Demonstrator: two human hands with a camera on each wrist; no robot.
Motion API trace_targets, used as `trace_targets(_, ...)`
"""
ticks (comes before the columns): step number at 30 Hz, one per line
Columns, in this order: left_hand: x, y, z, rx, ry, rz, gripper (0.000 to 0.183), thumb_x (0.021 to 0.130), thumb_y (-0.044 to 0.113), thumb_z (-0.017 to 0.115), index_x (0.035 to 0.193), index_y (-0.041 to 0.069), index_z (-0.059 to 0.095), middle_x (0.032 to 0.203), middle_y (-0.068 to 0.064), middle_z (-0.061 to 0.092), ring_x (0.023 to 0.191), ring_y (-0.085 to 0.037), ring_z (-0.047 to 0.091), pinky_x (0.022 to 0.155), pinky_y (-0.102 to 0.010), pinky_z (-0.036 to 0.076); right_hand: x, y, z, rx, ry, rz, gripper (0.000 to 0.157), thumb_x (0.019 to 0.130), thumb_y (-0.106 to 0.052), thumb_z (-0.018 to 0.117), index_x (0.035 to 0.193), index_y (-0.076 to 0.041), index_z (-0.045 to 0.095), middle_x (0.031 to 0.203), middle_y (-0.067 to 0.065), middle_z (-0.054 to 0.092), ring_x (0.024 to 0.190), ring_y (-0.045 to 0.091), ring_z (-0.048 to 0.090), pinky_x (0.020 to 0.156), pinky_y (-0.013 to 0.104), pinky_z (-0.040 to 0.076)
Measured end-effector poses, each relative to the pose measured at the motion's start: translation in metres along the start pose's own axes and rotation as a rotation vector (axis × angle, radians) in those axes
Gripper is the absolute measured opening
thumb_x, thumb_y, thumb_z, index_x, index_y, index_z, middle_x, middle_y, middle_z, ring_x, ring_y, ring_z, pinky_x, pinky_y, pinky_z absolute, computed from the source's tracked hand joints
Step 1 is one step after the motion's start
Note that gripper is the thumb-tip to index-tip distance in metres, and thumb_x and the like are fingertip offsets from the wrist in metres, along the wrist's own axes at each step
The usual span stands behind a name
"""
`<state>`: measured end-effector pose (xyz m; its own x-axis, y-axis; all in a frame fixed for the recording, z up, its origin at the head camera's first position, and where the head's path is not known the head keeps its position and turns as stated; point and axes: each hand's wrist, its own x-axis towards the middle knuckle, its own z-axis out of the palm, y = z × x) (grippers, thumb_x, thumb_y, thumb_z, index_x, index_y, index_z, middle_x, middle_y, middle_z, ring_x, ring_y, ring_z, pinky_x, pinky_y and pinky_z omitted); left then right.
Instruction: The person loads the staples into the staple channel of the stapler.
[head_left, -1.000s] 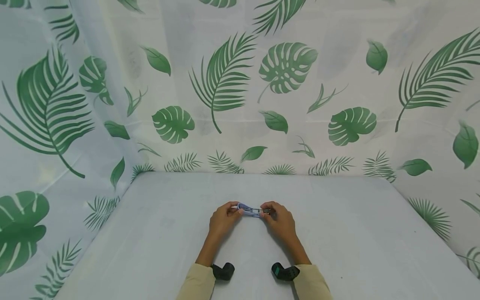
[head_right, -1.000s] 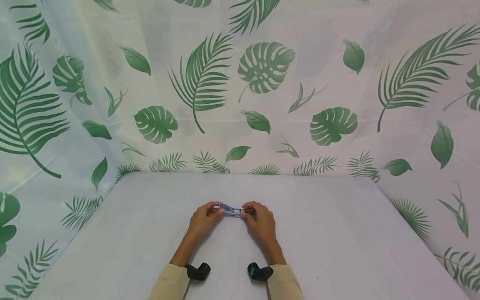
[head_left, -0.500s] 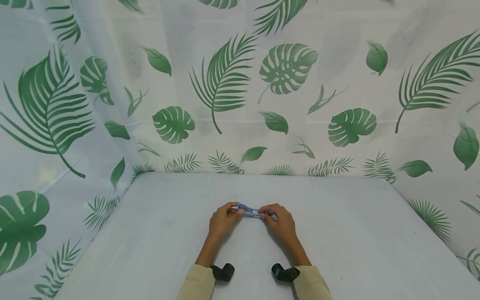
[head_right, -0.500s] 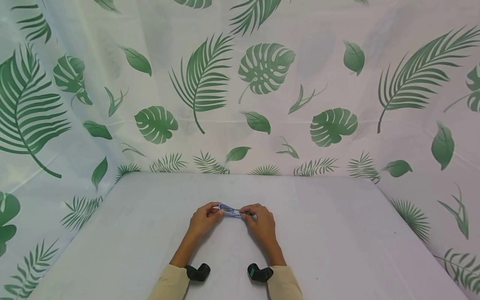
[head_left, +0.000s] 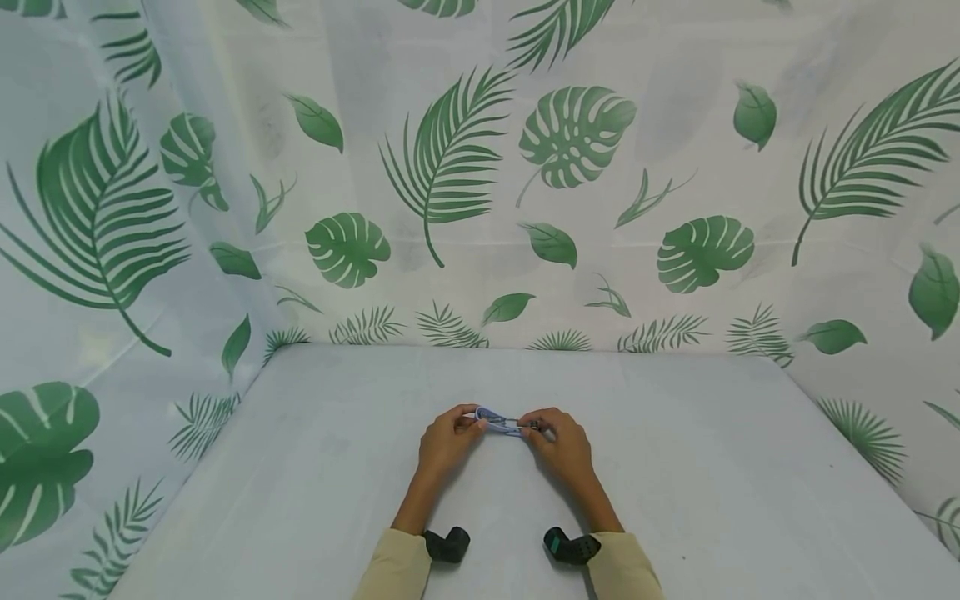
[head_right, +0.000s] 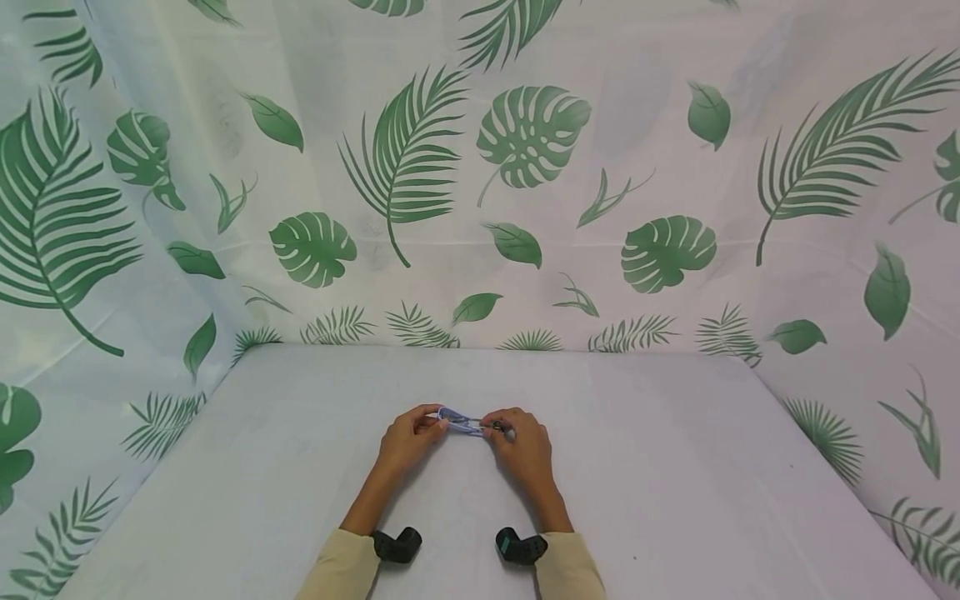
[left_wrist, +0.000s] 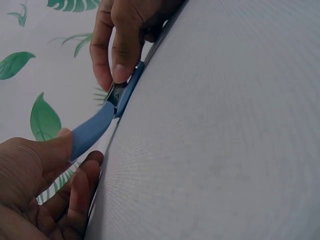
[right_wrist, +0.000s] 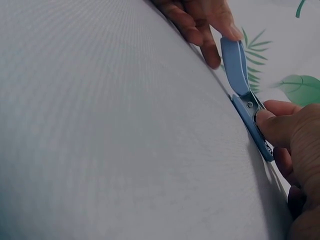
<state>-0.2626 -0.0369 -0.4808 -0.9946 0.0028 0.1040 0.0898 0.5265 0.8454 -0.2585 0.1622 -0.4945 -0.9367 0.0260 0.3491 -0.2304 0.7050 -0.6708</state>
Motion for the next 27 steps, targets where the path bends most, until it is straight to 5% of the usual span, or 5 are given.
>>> trace_targets(12, -0.0042, 0.0016, 0.0000, 0.008, 0.027, 0.043, 0.036, 0.091, 0.035, 0.069, 0.118, 0.012, 0.069, 0.101, -0.008, 0.074, 0.088, -0.020, 0.069, 0.079, -0.042, 0.052, -0.0014, 0.0007, 0.0022, -0.006, 0.027, -0.002, 0.013, 0.082, -0.012, 0.078, 0.093, -0.018, 0.073, 0.091, 0.001, 0.070, 0.086, 0.018, 0.060, 0.078, 0.038, 0.046)
trace_targets(27, -0.0013, 0.0015, -0.0012, 0.010, 0.008, 0.006, 0.034, 0.091, 0.033, 0.069, 0.120, 0.016, 0.069, 0.103, -0.006, 0.074, 0.092, -0.021, 0.069, 0.083, -0.043, 0.051, 0.0014, 0.0006, 0.0010, 0.028, -0.010, 0.086, 0.017, 0.083, -0.015, 0.078, 0.097, -0.015, 0.068, 0.097, 0.003, 0.070, 0.096, 0.021, 0.062, 0.089, 0.042, 0.045)
